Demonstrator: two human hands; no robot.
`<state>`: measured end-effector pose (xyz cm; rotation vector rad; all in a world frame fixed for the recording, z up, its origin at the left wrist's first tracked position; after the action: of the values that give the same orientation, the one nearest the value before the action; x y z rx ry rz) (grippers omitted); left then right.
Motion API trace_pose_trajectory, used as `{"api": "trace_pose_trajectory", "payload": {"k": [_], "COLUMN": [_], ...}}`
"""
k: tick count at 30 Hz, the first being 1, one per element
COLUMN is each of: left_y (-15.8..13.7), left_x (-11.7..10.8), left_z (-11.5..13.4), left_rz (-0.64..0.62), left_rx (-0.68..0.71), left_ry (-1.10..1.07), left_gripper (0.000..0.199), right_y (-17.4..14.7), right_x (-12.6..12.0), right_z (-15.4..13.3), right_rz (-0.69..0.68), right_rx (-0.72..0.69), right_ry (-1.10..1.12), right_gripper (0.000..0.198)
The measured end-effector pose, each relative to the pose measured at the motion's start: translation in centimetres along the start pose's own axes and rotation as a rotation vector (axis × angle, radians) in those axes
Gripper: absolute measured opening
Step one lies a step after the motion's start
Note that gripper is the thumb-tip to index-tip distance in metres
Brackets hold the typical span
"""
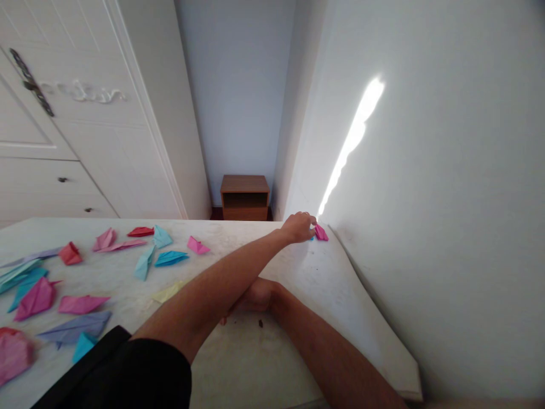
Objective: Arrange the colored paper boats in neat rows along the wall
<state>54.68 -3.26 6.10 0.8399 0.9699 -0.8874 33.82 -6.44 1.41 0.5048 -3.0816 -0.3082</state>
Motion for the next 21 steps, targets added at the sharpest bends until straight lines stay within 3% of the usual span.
{"api": "trace_pose_trajectory", "payload": {"k": [4,9,13,16,21], "left_y": [-1.7,-6.1,-11.9,-17.0,-26.1], "left_x": [-1.7,-5.8,-9.5,-12.2,-16.1], "left_z": [0.2,1.3,2.0,1.2,-3.0], "left_rz": [0.042,0.124,0.178,0.207,0.265], "left_rx": [0.030,0.085,0.172,0.186,0.022], "left_ry": [0.009,0.000,-0.009,-0.008,-0.113], "left_gripper": [0.030,0.029,0.025,0.021,0.018], "right_y": [-0.2,-0.2,-0.5,-0.8,-0.6], "right_x": [1.3,-0.1,-2.2,-3.2,-2.6], "right_z": [-0.8,-0.7,-0.3,-0.1,-0.4], "right_rz": [-0.139,0.013,0.146,0.207,0.153], "right_rx": [-0.021,-0.073,-0.130,-0.127,-0.088], "right_ry": [0.259,0.409,0.415,0.407,0.431], "right_gripper": [0.016,0.007,0.016,0.017,0.020]}}
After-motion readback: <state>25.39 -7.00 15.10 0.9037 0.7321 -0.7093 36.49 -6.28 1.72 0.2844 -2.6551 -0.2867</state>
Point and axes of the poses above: each hand's wrist, its own y-axis towards the middle knuckle, its own x-axis out of the palm, z = x × y, the point moved 7 cm from there along y, towards the middle knuckle, and after that the axes turned 11 degrees about -x, right-handed, at the moved point
